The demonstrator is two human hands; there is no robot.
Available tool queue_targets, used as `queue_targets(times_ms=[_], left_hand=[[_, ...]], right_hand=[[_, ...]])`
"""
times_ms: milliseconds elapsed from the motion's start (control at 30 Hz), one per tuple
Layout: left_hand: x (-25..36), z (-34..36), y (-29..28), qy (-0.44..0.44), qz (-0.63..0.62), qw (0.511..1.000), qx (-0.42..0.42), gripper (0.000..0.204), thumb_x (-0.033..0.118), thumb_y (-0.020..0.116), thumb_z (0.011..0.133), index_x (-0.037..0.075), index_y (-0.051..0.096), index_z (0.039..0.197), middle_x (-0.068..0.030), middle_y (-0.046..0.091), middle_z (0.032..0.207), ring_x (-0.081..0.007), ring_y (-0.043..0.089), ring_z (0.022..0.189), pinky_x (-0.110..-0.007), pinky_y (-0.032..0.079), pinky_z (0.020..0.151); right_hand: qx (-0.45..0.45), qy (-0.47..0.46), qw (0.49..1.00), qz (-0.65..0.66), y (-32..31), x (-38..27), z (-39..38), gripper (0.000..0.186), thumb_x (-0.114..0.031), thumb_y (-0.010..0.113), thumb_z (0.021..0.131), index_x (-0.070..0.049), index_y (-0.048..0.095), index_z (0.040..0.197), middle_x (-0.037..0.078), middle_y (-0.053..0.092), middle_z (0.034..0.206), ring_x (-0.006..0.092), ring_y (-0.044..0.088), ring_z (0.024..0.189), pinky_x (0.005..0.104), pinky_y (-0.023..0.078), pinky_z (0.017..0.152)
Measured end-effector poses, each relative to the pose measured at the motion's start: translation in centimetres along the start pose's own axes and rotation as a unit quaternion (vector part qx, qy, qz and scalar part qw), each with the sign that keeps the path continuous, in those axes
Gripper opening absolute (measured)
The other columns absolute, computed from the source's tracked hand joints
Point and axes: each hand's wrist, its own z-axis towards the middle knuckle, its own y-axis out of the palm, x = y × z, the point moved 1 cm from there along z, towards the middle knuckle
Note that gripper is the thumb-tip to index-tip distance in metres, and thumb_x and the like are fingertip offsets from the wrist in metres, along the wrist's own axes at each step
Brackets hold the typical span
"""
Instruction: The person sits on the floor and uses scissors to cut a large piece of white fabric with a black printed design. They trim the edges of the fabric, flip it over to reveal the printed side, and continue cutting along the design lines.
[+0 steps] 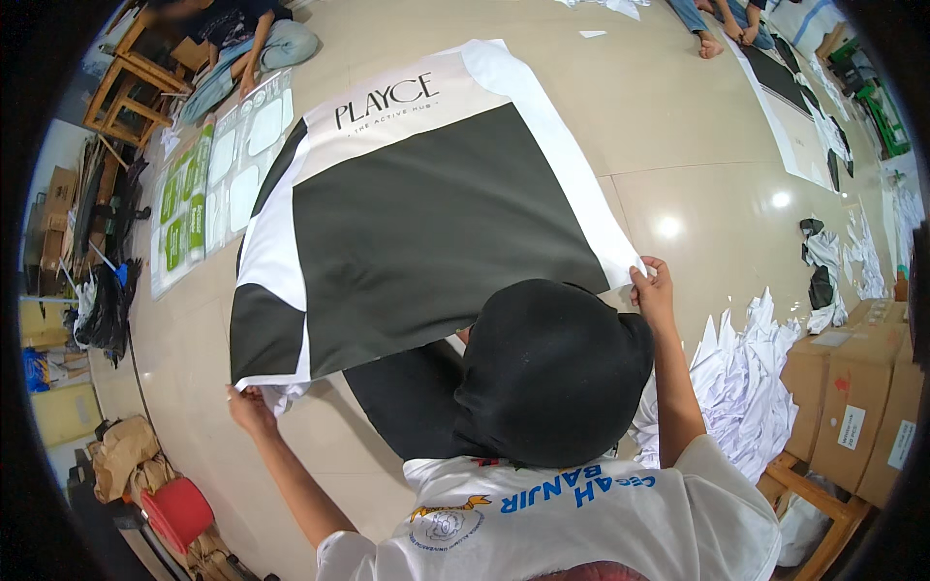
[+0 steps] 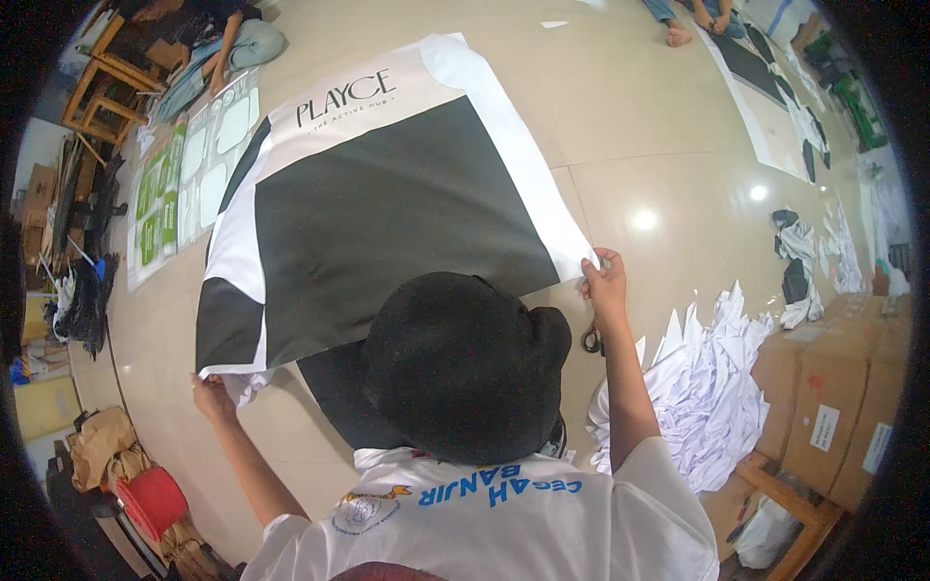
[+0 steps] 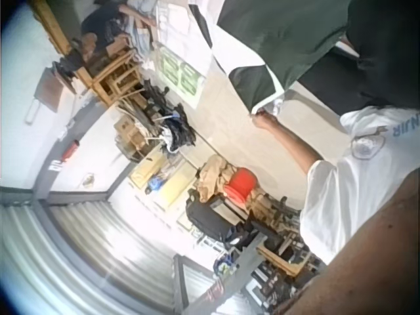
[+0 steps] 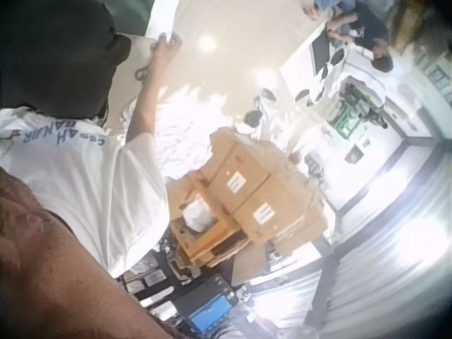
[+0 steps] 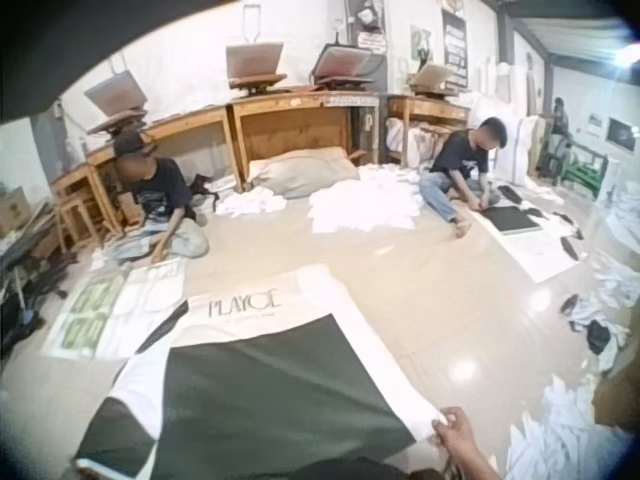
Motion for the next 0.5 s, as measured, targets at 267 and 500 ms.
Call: queue_targets(times_ms=[267, 500], left_hand=[[-5.5, -5.7, 2.1, 0.035, 0.141, 0.987, 0.066, 0.070, 0.012, 0.067, 0.110, 0.007, 0.027, 0.167, -0.0101, 0.064, 0.102, -0.0152, 0.063, 0.082, -0.032, 0.059, 0.078], [-3.7, -5.9, -1.9, 0.198, 0.410, 0.862, -0.222, 0.049, -0.008, 0.068, 0.099, 0.000, 0.066, 0.147, -0.0132, 0.075, 0.133, -0.0205, 0.070, 0.118, -0.034, 0.054, 0.105]], right_hand=[[-0.079, -0.046, 0.993, -0.076, -2.0, 10.6, 1.3, 0.037, -0.004, 0.064, 0.104, -0.007, 0.061, 0.141, 0.002, 0.062, 0.081, 0.0091, 0.059, 0.067, 0.0260, 0.048, 0.060], [-0.139, -0.093, 0.959, -0.228, -1.9, 6.6, -1.6, 0.039, 0.003, 0.068, 0.093, -0.003, 0.074, 0.131, 0.007, 0.072, 0.096, 0.0175, 0.066, 0.082, 0.0312, 0.054, 0.074]])
